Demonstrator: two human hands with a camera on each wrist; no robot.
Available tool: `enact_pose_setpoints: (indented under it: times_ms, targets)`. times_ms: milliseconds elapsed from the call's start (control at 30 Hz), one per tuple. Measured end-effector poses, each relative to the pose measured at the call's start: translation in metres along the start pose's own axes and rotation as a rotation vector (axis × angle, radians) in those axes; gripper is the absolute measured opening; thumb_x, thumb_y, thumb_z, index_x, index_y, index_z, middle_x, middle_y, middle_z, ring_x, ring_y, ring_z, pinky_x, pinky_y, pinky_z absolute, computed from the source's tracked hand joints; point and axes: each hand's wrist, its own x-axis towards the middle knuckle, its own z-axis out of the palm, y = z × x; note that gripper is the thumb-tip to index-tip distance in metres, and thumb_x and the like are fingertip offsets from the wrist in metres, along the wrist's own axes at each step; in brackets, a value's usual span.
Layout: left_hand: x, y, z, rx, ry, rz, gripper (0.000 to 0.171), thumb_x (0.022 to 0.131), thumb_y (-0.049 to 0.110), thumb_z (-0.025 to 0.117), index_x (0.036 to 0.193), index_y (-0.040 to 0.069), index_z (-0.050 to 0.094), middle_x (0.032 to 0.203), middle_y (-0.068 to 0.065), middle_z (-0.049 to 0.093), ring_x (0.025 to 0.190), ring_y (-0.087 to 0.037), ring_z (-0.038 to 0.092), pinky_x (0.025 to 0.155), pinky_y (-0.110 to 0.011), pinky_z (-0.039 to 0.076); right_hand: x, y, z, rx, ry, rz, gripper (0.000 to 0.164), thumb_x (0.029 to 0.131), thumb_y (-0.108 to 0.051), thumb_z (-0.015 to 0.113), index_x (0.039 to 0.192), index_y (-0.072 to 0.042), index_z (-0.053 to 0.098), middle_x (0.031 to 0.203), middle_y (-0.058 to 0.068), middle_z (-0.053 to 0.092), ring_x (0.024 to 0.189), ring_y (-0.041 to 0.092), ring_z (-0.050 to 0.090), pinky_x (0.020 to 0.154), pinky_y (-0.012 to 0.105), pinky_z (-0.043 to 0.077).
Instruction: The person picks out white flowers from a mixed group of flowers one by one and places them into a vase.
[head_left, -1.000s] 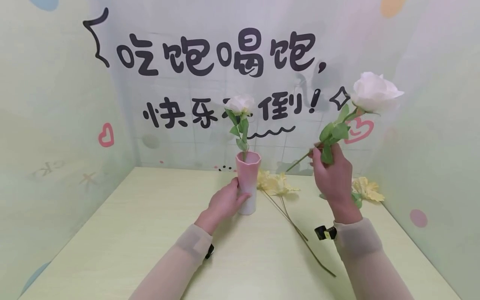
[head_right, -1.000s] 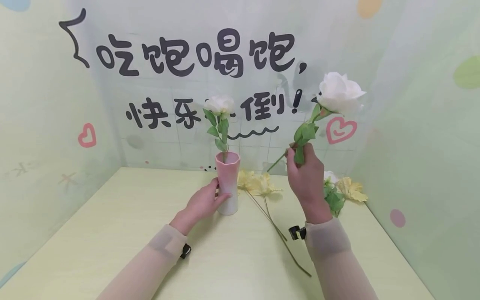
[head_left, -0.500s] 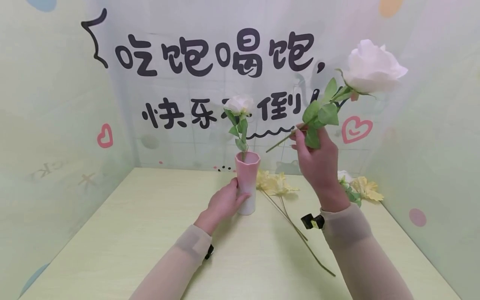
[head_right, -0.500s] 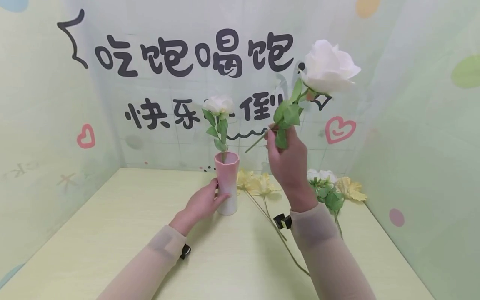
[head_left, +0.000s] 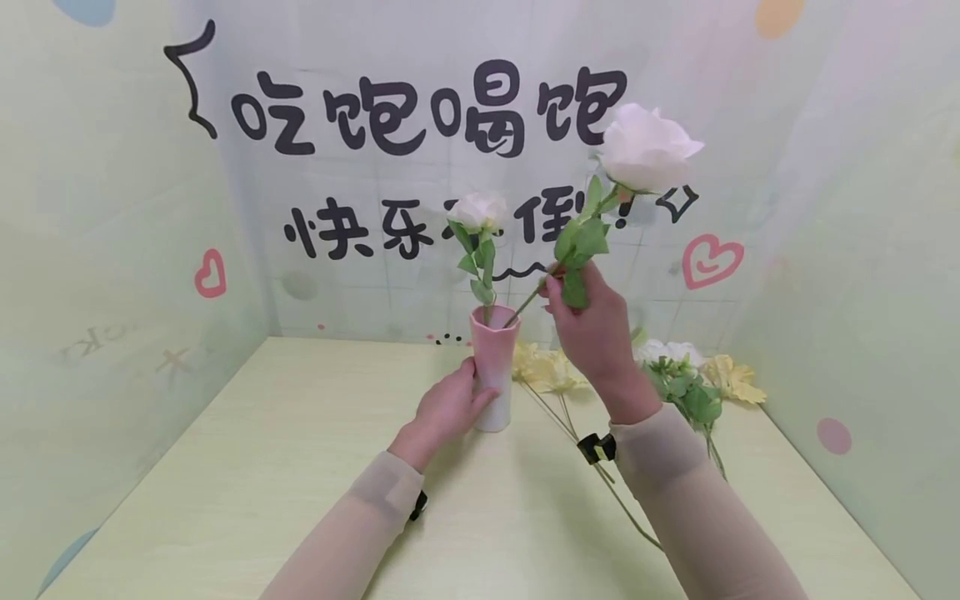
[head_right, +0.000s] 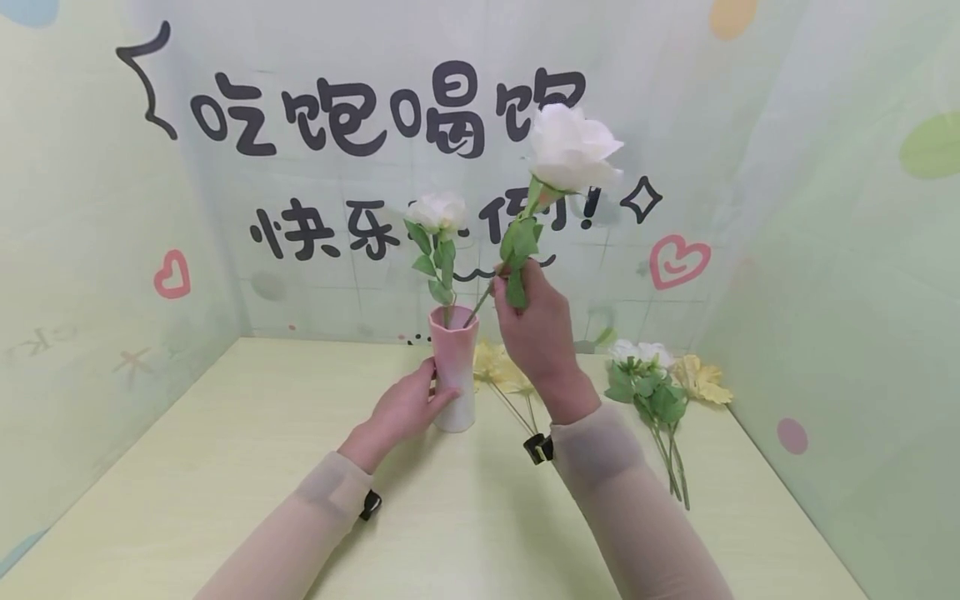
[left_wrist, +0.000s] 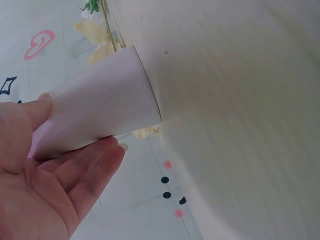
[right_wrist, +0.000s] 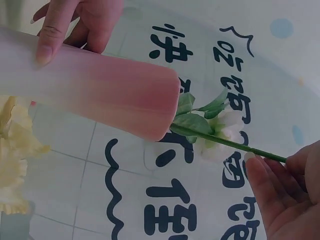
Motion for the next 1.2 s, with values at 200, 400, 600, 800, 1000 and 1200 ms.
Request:
enact_pose_setpoints:
  times_ms: [200, 400, 600, 800, 1000, 1200]
  targets:
    - [-0.001, 0.000, 0.000, -0.007, -0.002, 0.004, 0.066, 0.111, 0.036, 0.067, 0.158, -0.005, 0.045, 0.153, -0.023, 0.065, 0.132, -0.041, 0.071, 0.108, -0.058, 0.060, 0.001, 0.005, 0.008, -0.124, -0.077, 0.065, 0.023, 0.111, -0.021, 0.064, 0.127, -0.005, 0.067, 0.110, 0.018, 0.082, 0.091, 0.035, 0.079, 0.080, 0.048, 0.063]
    - [-0.001, -0.001, 0.001, -0.006, -0.001, 0.008, 0.064, 0.111, 0.036, 0.067, 0.157, -0.004, 0.046, 0.151, -0.024, 0.066, 0.131, -0.041, 0.071, 0.107, -0.059, 0.060, 0.001, 0.013, 0.016, -0.214, -0.106, 0.060, 0.021, 0.111, -0.023, 0.063, 0.123, -0.007, 0.067, 0.109, 0.019, 0.081, 0.084, 0.037, 0.078, 0.078, 0.053, 0.061]
    - [-0.001, -0.002, 0.001, -0.010, -0.001, 0.004, 0.064, 0.112, 0.036, 0.066, 0.158, -0.003, 0.046, 0.151, -0.023, 0.066, 0.131, -0.041, 0.071, 0.107, -0.059, 0.060, 0.001, 0.016, 0.023, -0.235, -0.198, 0.104, 0.020, 0.112, -0.022, 0.061, 0.123, -0.006, 0.066, 0.113, 0.017, 0.082, 0.103, 0.039, 0.079, 0.085, 0.054, 0.064]
    - [-0.001, -0.001, 0.001, -0.011, 0.004, 0.006, 0.064, 0.112, 0.036, 0.066, 0.157, -0.004, 0.047, 0.149, -0.024, 0.067, 0.130, -0.041, 0.072, 0.107, -0.059, 0.061, -0.001, 0.021, 0.030, -0.308, -0.280, 0.151, 0.024, 0.112, -0.025, 0.060, 0.128, -0.009, 0.068, 0.111, 0.012, 0.081, 0.099, 0.034, 0.076, 0.083, 0.050, 0.062]
    - [0.000, 0.000, 0.000, -0.007, 0.007, 0.014, 0.063, 0.111, 0.035, 0.066, 0.156, -0.005, 0.047, 0.148, -0.025, 0.067, 0.130, -0.042, 0.072, 0.107, -0.059, 0.060, 0.000, 0.021, 0.034, -0.371, -0.363, 0.102, 0.032, 0.113, -0.023, 0.054, 0.129, -0.003, 0.072, 0.119, 0.018, 0.077, 0.108, 0.037, 0.072, 0.095, 0.052, 0.061]
    - [0.000, -0.001, 0.001, 0.000, 0.002, 0.012, 0.062, 0.112, 0.035, 0.066, 0.156, -0.005, 0.047, 0.149, -0.025, 0.067, 0.131, -0.042, 0.071, 0.107, -0.059, 0.060, -0.005, 0.024, 0.032, -0.430, -0.431, 0.123, 0.048, 0.112, -0.036, 0.057, 0.148, -0.005, 0.067, 0.149, 0.022, 0.064, 0.145, 0.042, 0.055, 0.120, 0.062, 0.048]
